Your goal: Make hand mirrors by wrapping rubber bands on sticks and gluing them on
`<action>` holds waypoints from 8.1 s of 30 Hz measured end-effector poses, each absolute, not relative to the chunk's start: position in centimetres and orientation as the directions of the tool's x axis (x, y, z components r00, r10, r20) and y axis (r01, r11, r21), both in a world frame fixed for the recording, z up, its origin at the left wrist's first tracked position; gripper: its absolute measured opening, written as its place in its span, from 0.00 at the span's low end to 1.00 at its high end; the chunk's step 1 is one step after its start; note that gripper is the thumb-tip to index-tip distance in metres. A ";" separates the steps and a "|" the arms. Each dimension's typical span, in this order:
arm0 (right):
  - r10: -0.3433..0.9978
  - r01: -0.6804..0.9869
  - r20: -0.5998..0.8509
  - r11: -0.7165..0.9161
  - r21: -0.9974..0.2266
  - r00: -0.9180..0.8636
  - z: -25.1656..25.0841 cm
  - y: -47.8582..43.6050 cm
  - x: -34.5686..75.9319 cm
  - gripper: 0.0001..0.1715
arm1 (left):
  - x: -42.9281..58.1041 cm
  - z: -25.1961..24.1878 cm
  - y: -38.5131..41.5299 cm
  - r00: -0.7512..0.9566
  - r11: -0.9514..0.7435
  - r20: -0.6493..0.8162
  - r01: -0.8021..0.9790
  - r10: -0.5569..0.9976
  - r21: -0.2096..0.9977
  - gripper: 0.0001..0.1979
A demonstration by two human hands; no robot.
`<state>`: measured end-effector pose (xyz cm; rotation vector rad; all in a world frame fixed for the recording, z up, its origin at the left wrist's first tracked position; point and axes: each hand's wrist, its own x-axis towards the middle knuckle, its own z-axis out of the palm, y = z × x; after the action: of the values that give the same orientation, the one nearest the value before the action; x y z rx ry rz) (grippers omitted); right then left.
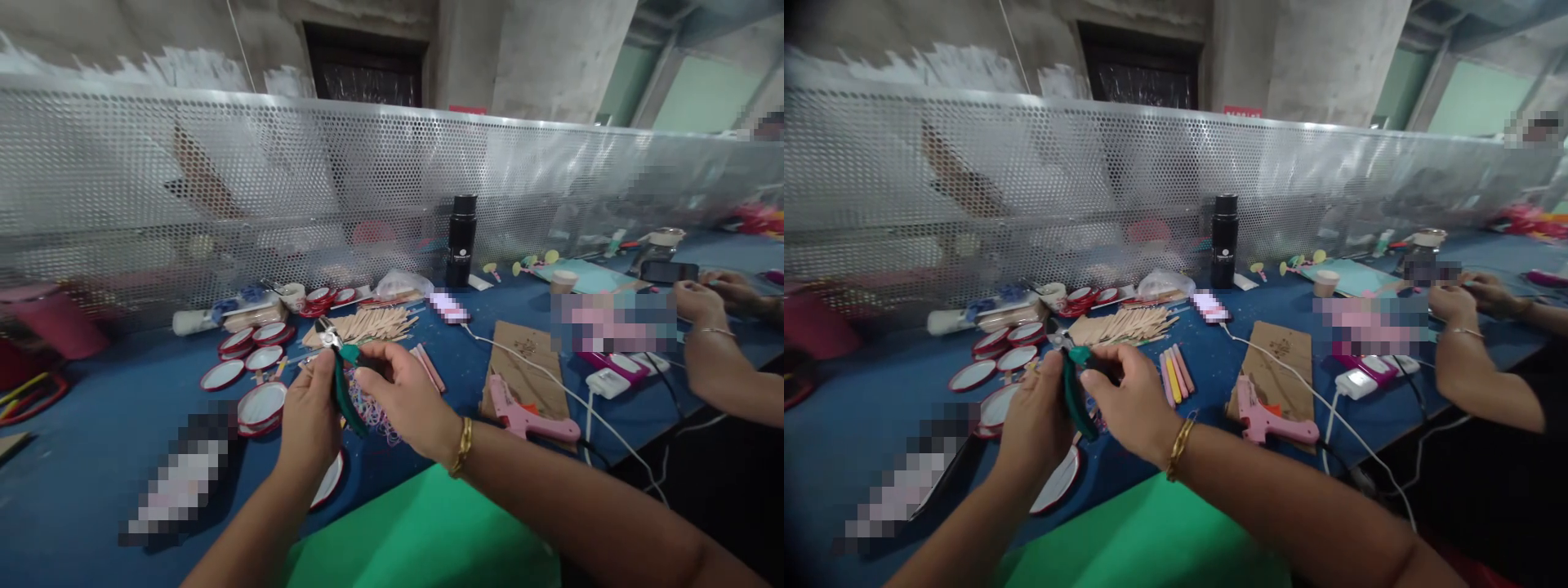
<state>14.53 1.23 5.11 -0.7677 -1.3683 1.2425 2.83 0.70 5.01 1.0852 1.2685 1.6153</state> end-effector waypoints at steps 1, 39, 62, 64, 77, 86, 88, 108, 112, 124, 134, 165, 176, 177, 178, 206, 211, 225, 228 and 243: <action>0.938 -0.287 0.148 0.055 -0.956 -0.312 5.2 1.3 14.8 0.15 | 2.8 5.0 0.6 -0.313 -0.183 0.152 -0.073 0.938 0.980 0.22; 0.835 0.358 0.180 0.405 -0.841 -0.520 3.3 1.6 18.7 0.19 | 0.0 7.0 0.8 -0.229 -0.234 0.378 0.480 0.897 0.846 0.08; 0.871 0.268 0.172 0.321 -0.908 -0.461 2.8 1.4 18.3 0.22 | -0.6 6.3 1.0 -0.026 -0.330 0.514 0.739 0.857 0.588 0.10; 0.871 0.251 0.171 0.313 -0.916 -0.461 2.9 1.3 18.3 0.18 | -0.6 6.4 0.9 -0.016 -0.332 0.548 0.781 0.836 0.529 0.08; 0.884 0.085 0.140 0.198 -0.977 -0.446 3.0 0.9 17.9 0.08 | 0.2 7.2 -0.1 0.081 -0.314 0.712 0.928 0.697 0.201 0.07; 0.882 0.194 0.156 0.265 -0.944 -0.445 3.2 0.8 18.1 0.08 | 0.3 7.3 -0.6 0.141 -0.224 0.716 0.974 0.684 0.023 0.09; 0.883 0.234 0.164 0.289 -0.928 -0.441 3.4 0.8 18.2 0.09 | 0.4 7.3 -0.6 0.143 -0.211 0.712 0.977 0.687 0.007 0.09; 0.876 0.398 0.284 0.438 -0.806 -0.389 2.8 0.9 18.0 0.27 | 0.3 6.5 -0.4 0.088 -0.114 0.717 0.993 0.692 -0.012 0.13; 0.872 0.397 0.283 0.442 -0.804 -0.399 2.8 0.8 18.0 0.29 | 0.3 6.3 -0.2 0.086 -0.130 0.718 0.992 0.691 0.006 0.12; 0.854 0.358 0.292 0.458 -0.813 -0.430 3.0 0.5 18.0 0.29 | 0.0 5.9 0.2 0.075 -0.179 0.695 0.981 0.715 0.078 0.12; 0.863 0.400 0.296 0.462 -0.792 -0.410 3.8 -0.1 17.9 0.23 | 0.2 6.0 0.2 0.074 -0.197 0.718 0.976 0.692 0.089 0.13; 0.953 0.938 0.246 0.239 -0.252 -0.177 5.6 4.6 23.9 0.28 | -0.1 5.5 1.3 0.032 -0.116 0.579 0.987 0.814 0.108 0.13; 0.992 0.999 -0.121 0.021 -0.027 -0.024 5.1 9.1 22.1 0.27 | 0.5 5.7 1.2 0.057 -0.163 0.480 0.970 0.876 0.182 0.14; 0.991 1.000 -0.129 0.023 -0.019 -0.025 5.0 9.4 22.2 0.29 | 0.5 5.7 1.2 0.070 -0.174 0.468 0.968 0.881 0.182 0.14; 0.991 1.000 -0.129 0.026 -0.011 -0.027 5.1 9.6 22.2 0.32 | 0.6 5.7 1.1 0.086 -0.186 0.456 0.966 0.886 0.179 0.14; 0.733 0.784 0.362 0.621 -0.009 -0.576 4.8 3.4 17.0 0.09 | 1.3 4.4 1.0 0.335 -0.320 0.294 0.942 0.895 -0.098 0.11; 0.769 0.811 0.346 0.584 -0.040 -0.537 4.6 3.2 16.7 0.10 | 2.3 4.4 0.3 0.283 -0.256 0.315 0.958 0.906 -0.126 0.13; 0.774 0.151 0.473 0.573 -0.805 -0.421 4.6 5.5 19.4 0.10 | -1.1 3.9 3.9 0.363 -0.501 0.451 0.833 0.816 0.236 0.14; 0.788 0.114 0.474 0.553 -0.825 -0.392 3.9 5.4 19.0 0.10 | -0.8 3.5 3.9 0.269 -0.487 0.533 0.811 0.802 0.323 0.17; 0.827 0.130 0.428 0.501 -0.856 -0.365 3.6 5.2 18.7 0.09 | 1.0 3.2 2.6 -0.001 -0.311 0.320 0.233 0.947 0.921 0.07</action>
<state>18.69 5.19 3.64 -0.8021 -1.8072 0.9327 0.99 2.60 3.19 1.6086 1.2412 1.3581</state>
